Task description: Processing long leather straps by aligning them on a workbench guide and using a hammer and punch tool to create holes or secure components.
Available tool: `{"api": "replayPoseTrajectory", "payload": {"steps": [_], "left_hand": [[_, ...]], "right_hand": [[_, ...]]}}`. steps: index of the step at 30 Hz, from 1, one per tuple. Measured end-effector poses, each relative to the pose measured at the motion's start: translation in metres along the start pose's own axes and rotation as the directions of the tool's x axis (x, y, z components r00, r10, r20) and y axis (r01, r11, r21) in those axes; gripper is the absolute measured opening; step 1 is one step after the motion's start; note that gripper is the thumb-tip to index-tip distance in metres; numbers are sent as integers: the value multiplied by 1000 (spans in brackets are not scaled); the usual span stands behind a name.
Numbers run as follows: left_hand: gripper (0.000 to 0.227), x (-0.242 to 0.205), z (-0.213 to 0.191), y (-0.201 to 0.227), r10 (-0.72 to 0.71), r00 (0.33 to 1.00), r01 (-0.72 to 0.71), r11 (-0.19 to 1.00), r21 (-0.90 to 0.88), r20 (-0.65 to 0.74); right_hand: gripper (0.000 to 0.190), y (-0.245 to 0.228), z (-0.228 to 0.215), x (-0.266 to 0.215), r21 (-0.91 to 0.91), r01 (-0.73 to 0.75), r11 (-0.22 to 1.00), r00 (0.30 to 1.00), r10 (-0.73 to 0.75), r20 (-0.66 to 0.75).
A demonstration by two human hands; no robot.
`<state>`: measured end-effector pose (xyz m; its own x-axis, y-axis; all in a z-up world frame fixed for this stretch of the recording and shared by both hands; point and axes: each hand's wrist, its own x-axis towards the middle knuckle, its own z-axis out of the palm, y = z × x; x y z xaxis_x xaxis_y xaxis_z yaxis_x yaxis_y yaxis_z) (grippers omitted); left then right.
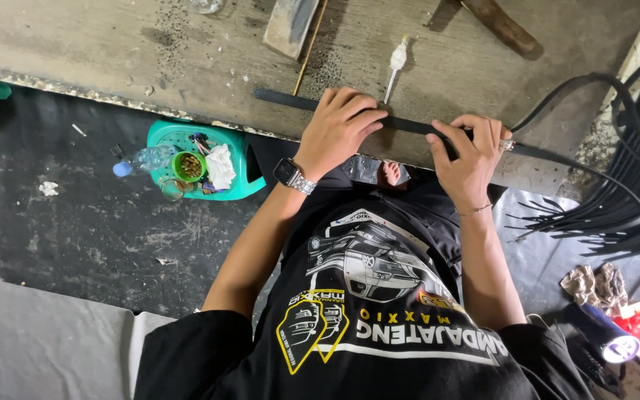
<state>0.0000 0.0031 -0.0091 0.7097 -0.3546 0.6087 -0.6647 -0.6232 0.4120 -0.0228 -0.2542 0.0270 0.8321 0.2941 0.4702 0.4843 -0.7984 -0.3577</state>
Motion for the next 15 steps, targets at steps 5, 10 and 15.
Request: {"api": "replayPoseTrajectory", "payload": {"steps": [5, 10, 15], "left_hand": [[11, -5, 1, -7, -29, 999, 32, 996, -83, 34], [9, -3, -8, -8, -39, 998, 45, 993, -105, 58], [7, 3, -13, -5, -12, 1000, 14, 997, -76, 27]], "right_hand": [[17, 4, 2, -3, 27, 25, 999, 1000, -25, -13], [16, 3, 3, -2, 47, 5, 999, 1000, -5, -13], [13, 1, 1, -1, 52, 15, 999, 1000, -15, -18]]}}
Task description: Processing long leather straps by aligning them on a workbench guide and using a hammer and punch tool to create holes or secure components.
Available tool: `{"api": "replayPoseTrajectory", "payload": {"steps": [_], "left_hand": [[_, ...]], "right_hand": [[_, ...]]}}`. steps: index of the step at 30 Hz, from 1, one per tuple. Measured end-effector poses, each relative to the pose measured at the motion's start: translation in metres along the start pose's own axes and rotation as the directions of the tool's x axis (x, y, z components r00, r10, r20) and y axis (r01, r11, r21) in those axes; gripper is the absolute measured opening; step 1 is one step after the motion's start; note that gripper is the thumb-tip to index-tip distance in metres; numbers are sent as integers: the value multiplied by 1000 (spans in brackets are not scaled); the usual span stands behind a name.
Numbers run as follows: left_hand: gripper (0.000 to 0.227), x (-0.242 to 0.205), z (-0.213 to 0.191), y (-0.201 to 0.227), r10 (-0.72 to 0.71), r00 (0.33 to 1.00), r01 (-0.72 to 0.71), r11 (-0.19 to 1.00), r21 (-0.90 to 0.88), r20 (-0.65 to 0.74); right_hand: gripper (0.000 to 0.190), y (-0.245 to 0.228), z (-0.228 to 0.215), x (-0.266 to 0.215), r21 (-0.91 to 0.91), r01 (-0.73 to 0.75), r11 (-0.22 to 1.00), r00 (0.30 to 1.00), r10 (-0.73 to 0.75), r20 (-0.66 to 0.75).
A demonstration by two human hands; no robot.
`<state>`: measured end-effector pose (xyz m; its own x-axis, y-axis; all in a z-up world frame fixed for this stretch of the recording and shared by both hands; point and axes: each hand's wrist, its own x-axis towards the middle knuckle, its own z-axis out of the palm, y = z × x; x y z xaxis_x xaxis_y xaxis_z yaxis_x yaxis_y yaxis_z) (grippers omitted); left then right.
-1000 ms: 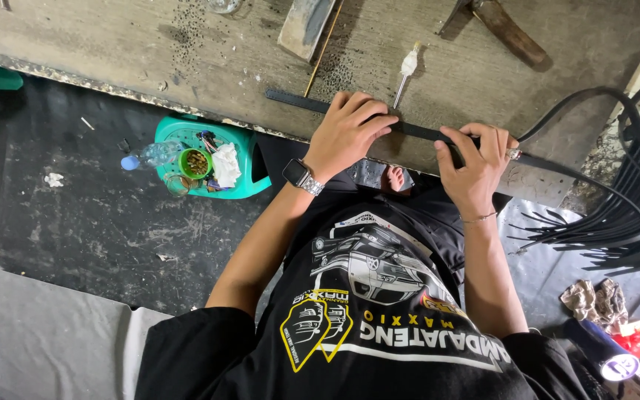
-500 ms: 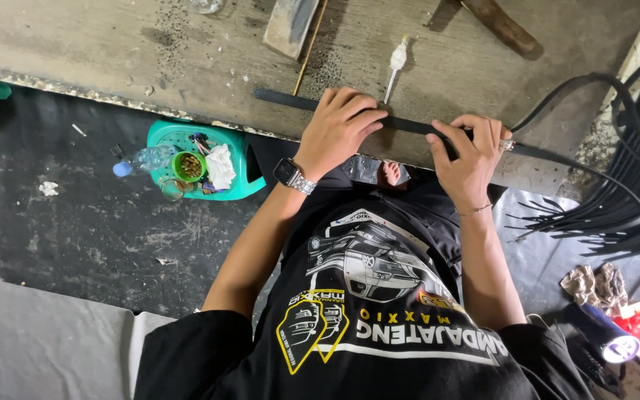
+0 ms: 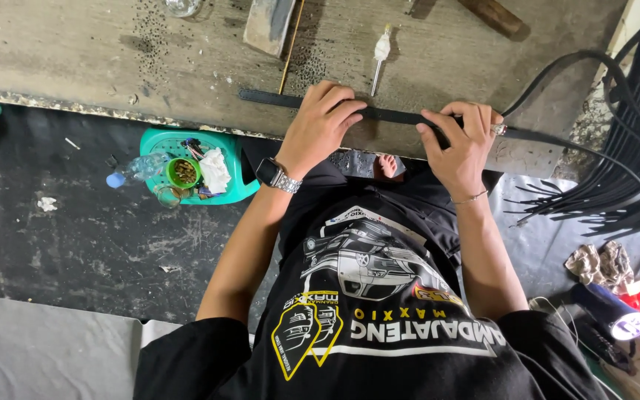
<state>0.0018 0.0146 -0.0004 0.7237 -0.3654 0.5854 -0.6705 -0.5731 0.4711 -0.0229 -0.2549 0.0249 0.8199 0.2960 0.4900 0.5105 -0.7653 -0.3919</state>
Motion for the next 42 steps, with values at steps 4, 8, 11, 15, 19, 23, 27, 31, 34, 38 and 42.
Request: {"api": "replayPoseTrajectory", "payload": {"steps": [4, 8, 11, 15, 19, 23, 27, 31, 34, 38, 42], "left_hand": [[6, 2, -2, 2, 2, 1000, -2, 1000, -26, -4], [6, 1, -1, 1, 3, 1000, -4, 999, -36, -24], [7, 0, 3, 0, 0, 999, -1, 999, -38, -39], [6, 1, -4, 3, -17, 1000, 16, 999, -47, -17], [8, -1, -10, -4, -29, 1000, 28, 994, -105, -4], [6, -6, -28, -16, -28, 1000, 29, 995, -98, 15], [6, -13, -23, -20, -53, 999, 53, 993, -108, 7], [4, -18, -18, -21, -62, 998, 61, 995, -76, -12], [3, -20, -16, -22, -62, 998, 60, 996, -64, -26], [4, -22, -14, -23, -67, 997, 63, 993, -101, -34], [3, -20, -14, -23, -56, 997, 52, 996, -76, -49]], "right_hand": [[17, -5, -2, 2, -95, 29, 995, 1000, -30, -5], [18, -6, 12, 5, -144, 94, 985, 995, -97, -15], [7, -22, 28, 16, 33, 90, 995, 996, -90, 5], [3, -29, 40, 17, 97, 84, 992, 996, -85, 7], [3, -29, 37, 19, 100, 80, 992, 997, -80, -2], [5, -34, 36, 21, 87, 76, 993, 997, -76, -6], [7, -34, 35, 20, 66, 87, 994, 996, -88, -1], [7, -31, 38, 17, 99, 91, 991, 996, -92, 4], [6, -32, 39, 17, 98, 100, 990, 995, -102, 11], [5, -44, 32, 27, 106, 90, 990, 995, -93, 23], [4, -48, 33, 30, 85, 85, 993, 996, -88, 31]]}}
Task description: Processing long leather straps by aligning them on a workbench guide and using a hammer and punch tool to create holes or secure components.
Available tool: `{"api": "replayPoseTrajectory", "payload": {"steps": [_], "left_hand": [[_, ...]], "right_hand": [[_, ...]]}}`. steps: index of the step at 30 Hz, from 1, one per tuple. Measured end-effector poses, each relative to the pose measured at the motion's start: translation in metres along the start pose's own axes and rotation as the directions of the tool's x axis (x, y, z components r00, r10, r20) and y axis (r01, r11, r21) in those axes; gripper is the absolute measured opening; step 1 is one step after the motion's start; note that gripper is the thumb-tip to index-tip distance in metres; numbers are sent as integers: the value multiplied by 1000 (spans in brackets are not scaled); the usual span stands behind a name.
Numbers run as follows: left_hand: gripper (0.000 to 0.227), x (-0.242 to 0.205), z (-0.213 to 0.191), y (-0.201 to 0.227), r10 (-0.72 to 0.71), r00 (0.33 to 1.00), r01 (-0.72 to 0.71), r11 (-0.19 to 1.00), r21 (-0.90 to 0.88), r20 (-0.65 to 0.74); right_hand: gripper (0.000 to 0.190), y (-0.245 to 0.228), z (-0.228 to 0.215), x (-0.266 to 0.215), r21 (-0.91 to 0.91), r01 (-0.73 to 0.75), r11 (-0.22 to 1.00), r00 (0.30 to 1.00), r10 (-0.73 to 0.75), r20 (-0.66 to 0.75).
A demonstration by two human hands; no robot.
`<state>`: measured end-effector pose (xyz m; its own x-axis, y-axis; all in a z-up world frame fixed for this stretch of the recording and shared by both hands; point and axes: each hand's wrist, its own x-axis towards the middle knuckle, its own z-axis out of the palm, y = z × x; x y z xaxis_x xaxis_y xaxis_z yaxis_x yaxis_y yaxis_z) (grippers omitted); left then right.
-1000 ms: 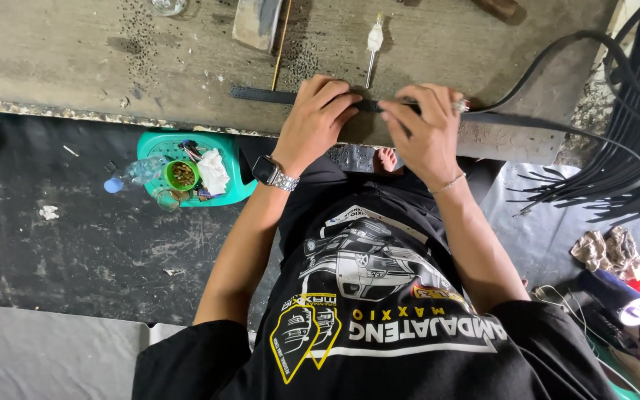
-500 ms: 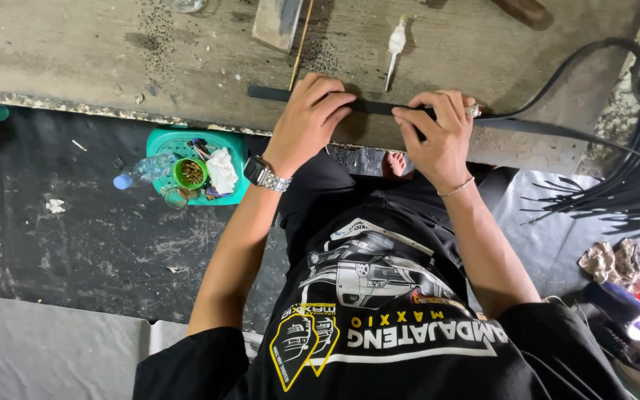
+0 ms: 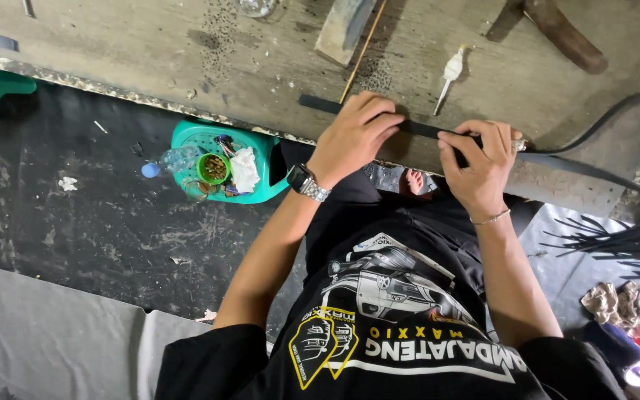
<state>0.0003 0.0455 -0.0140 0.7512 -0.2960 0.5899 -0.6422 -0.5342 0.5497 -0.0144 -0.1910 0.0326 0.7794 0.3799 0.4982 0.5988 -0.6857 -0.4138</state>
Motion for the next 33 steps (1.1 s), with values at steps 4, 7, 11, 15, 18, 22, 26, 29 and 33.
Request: {"api": "replayPoseTrajectory", "payload": {"steps": [4, 7, 11, 15, 18, 22, 26, 29, 33], "left_hand": [[2, -2, 1, 0, 23, 1000, -23, 999, 40, -5], [4, 2, -3, 2, 25, 1000, -24, 999, 47, -8], [9, -3, 4, -1, 25, 1000, -25, 998, 56, -4], [8, 0, -6, 4, 58, 998, -58, 992, 113, 8], [21, -2, -13, 8, -49, 975, 0, 976, 218, 217], [20, -1, -11, 5, 7, 990, -22, 994, 103, 143], [21, 0, -13, 6, 11, 990, -29, 991, 134, 137], [22, -1, -12, 5, -3, 989, -11, 996, 94, 149], [17, 3, -18, 7, 16, 988, -34, 993, 112, 155]], "right_hand": [[1, -1, 2, 0, -3, 1, 1000, 1000, -1, 5], [5, -2, 4, 8, -17, 10, 1000, 1000, -10, -8], [7, 3, 26, 24, 35, 15, 999, 1000, -14, -28], [7, -25, 46, 89, 78, 62, 995, 995, -67, 67], [35, -40, 67, 132, -168, -280, 945, 727, 323, 606], [26, -35, 97, 145, -317, -439, 841, 633, 540, 555], [14, -37, 107, 139, -283, -563, 776, 647, 628, 432], [17, -42, 106, 139, -241, -647, 723, 613, 682, 399], [23, -30, 106, 134, -195, -679, 708, 636, 700, 325]]}}
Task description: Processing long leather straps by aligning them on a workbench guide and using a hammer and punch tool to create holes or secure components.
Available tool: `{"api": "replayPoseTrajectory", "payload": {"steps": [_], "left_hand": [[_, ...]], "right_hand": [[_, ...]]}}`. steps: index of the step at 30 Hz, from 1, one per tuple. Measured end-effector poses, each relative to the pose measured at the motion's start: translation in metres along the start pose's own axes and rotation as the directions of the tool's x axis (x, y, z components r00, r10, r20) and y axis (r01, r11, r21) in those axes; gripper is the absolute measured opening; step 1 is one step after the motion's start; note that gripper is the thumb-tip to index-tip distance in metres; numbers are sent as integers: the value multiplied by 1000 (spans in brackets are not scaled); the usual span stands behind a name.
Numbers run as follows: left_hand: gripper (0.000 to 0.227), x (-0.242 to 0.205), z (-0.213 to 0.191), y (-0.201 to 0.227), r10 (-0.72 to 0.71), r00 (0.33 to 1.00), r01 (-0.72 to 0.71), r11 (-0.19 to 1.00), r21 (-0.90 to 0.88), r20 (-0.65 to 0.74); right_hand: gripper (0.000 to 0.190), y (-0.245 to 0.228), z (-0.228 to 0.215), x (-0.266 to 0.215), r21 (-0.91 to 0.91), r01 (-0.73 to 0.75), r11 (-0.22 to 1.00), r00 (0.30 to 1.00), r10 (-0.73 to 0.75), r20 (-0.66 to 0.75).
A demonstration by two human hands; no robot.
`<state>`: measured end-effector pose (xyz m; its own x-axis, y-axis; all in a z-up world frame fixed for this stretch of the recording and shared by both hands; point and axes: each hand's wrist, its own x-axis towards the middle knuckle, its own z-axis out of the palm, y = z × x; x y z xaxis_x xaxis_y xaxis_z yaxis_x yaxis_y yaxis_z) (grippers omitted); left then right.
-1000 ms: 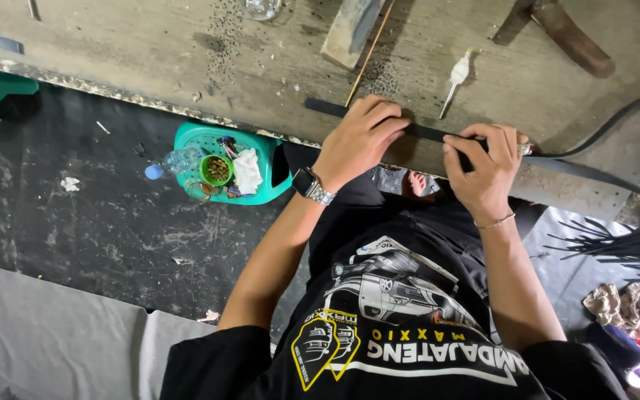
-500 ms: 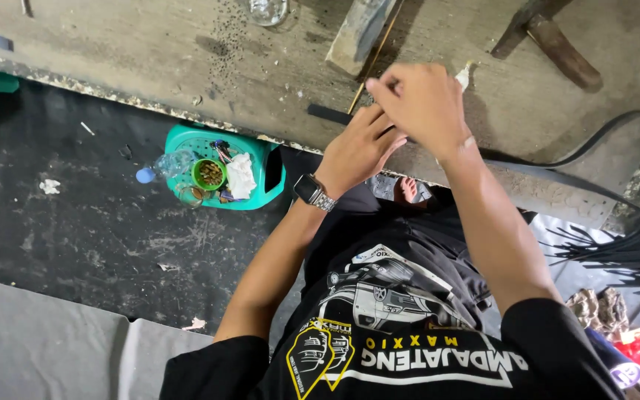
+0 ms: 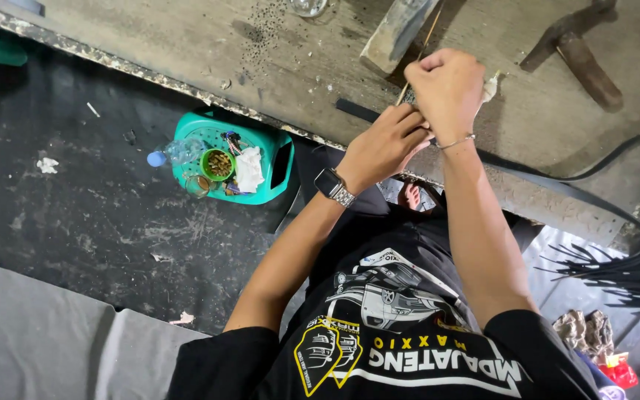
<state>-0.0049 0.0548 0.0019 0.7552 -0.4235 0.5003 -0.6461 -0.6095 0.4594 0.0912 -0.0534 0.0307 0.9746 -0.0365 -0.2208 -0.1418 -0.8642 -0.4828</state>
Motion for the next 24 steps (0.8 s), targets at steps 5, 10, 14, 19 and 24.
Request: {"api": "replayPoseTrajectory", "payload": {"steps": [5, 10, 14, 19, 24], "left_hand": [[11, 1, 1, 0, 1, 1000, -1, 999, -39, -6], [8, -3, 6, -2, -13, 1000, 14, 999, -35, 15], [8, -4, 4, -1, -9, 1000, 9, 1000, -25, 11], [9, -3, 15, -2, -34, 998, 32, 999, -42, -58], [5, -3, 19, -5, -2, 986, -1, 1000, -17, -168]], "right_hand": [[24, 12, -23, -2, 460, 169, 872, 975, -79, -208], [20, 41, -53, -23, 537, 446, 716, 874, -219, -434], [11, 45, -74, -71, 569, 483, 666, 874, -332, -354], [12, 124, -39, -85, 314, 548, 775, 807, -390, -444], [19, 161, -33, -94, -151, 600, 786, 702, -607, -372]]}}
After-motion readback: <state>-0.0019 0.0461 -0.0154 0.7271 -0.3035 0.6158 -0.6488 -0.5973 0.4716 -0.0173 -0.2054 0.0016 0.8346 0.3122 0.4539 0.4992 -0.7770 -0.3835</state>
